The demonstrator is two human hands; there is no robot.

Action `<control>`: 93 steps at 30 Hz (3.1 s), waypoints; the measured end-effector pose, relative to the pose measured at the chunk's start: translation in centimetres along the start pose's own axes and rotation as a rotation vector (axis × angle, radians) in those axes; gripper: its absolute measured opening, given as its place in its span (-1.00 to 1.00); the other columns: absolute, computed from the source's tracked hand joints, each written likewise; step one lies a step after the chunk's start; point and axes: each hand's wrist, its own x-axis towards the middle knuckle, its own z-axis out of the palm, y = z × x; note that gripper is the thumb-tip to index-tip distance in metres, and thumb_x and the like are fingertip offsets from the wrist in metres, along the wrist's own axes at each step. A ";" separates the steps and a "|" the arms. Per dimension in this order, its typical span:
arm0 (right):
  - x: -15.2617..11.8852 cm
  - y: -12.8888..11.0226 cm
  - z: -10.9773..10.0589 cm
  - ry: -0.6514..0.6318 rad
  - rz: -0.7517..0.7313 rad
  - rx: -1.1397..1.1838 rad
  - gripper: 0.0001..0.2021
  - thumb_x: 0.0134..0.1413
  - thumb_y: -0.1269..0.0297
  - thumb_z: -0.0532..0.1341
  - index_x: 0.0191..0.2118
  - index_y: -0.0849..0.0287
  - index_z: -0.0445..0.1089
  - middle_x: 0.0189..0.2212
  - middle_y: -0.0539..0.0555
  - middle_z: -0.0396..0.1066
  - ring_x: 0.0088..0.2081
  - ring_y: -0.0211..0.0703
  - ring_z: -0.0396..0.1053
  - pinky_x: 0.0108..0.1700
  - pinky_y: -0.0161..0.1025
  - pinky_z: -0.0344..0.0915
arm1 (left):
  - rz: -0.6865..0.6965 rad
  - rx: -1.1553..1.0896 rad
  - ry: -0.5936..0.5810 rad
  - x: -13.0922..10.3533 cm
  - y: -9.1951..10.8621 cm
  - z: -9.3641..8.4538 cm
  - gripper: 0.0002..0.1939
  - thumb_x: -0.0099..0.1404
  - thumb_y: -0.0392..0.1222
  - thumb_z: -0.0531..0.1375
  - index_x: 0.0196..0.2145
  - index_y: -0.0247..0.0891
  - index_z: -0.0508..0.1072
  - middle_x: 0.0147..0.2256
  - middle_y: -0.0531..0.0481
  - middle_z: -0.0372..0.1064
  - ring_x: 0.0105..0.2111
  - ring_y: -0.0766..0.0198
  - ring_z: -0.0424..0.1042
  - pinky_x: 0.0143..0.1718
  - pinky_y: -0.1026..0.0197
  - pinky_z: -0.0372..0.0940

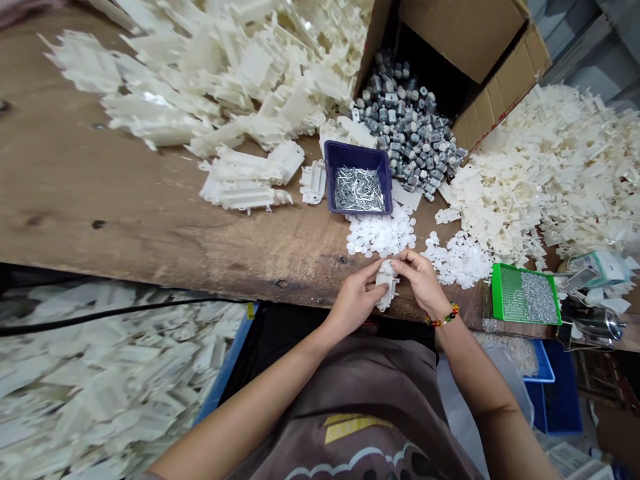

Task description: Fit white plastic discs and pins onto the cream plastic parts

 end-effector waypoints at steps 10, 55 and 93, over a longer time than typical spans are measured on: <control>2.8 -0.3 -0.6 0.225 -0.135 -0.374 -0.81 0.08 0.10 0.16 -0.33 0.12 0.24 -0.43 0.00 0.29 -0.41 -0.25 0.26 -0.34 -0.26 0.27 | -0.040 -0.124 0.037 0.3 0.8 -0.2 -0.34 0.03 -0.22 0.24 0.13 -0.34 0.28 -0.19 -0.07 0.50 -0.29 0.23 0.47 -0.29 0.26 0.34; -0.3 -0.2 -15.4 0.570 -0.081 -0.860 -0.84 0.12 0.32 0.13 -0.35 0.24 0.43 -0.37 0.09 0.47 -0.33 -0.19 0.38 -0.23 -0.23 0.26 | -0.340 -0.232 -0.014 0.8 1.9 3.0 -0.72 -0.09 -0.28 0.35 -0.36 -0.37 0.45 -0.38 -0.04 0.50 -0.53 0.33 0.46 -0.46 0.33 0.37; -2.2 -3.1 -4.8 -0.059 0.113 0.036 -0.68 -0.22 0.17 0.39 -0.38 0.18 0.29 -0.63 -0.15 0.31 -0.66 -0.47 0.20 -0.62 -0.48 0.20 | 0.101 -0.071 -0.056 1.1 1.2 2.8 -0.33 0.05 -0.22 0.24 0.14 -0.36 0.26 -0.05 -0.14 0.45 -0.02 0.10 0.40 -0.08 0.17 0.34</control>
